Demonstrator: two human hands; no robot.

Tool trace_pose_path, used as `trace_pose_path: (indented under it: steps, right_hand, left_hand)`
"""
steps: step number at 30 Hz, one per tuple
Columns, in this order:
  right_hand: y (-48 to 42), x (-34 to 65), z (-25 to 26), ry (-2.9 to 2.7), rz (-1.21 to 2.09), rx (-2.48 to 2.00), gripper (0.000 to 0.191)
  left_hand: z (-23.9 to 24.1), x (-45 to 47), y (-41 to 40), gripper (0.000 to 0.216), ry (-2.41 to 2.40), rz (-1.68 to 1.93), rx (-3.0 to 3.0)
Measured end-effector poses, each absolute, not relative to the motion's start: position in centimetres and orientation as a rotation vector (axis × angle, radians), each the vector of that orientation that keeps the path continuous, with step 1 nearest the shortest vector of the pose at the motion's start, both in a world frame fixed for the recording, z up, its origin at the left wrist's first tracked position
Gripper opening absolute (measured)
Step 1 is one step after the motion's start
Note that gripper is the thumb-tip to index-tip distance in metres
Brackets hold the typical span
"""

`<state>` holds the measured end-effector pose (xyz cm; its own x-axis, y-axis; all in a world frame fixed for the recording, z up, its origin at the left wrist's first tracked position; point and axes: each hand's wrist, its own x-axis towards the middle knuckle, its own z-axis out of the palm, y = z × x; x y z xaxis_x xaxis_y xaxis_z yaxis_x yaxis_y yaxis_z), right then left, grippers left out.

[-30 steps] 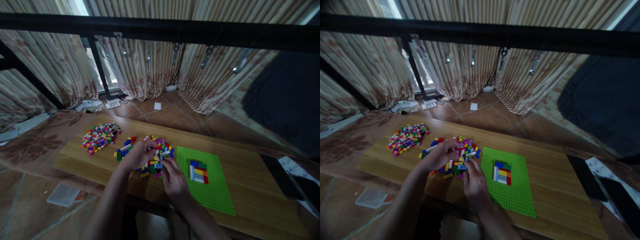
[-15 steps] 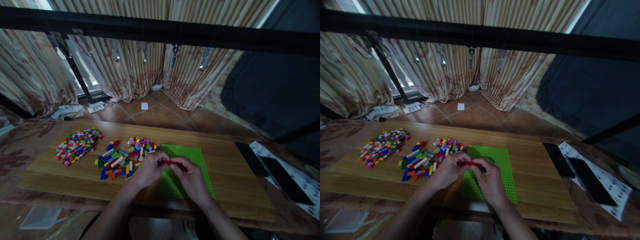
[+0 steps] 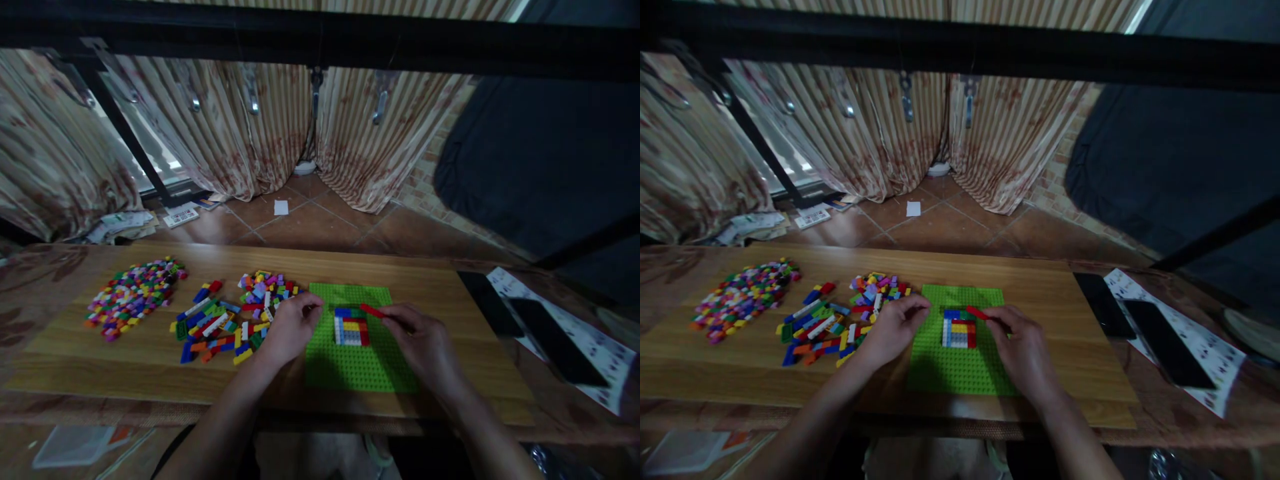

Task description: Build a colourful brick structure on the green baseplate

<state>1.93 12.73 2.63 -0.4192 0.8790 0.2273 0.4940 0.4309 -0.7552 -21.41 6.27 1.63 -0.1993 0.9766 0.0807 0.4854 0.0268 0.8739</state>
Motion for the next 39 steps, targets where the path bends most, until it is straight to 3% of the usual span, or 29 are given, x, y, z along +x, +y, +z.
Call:
trace_pose_path:
  steps: [8, 22, 39]
  right_hand:
    - [11.7, -0.1, 2.2, -2.278, 0.752, -0.977, 0.02]
    - [12.1, -1.6, -0.3, -2.364, 0.382, -0.924, 0.024]
    - [12.8, -0.3, 0.9, -2.123, 0.564, -1.19, 0.019]
  left_hand:
    - [0.9, -21.0, 6.6, 0.019, 1.748, 1.006, 1.462]
    - [0.9, -20.2, 6.7, 0.017, 1.766, 0.942, 1.495]
    - [0.3, -19.7, 6.9, 0.018, 1.835, 0.921, 1.576]
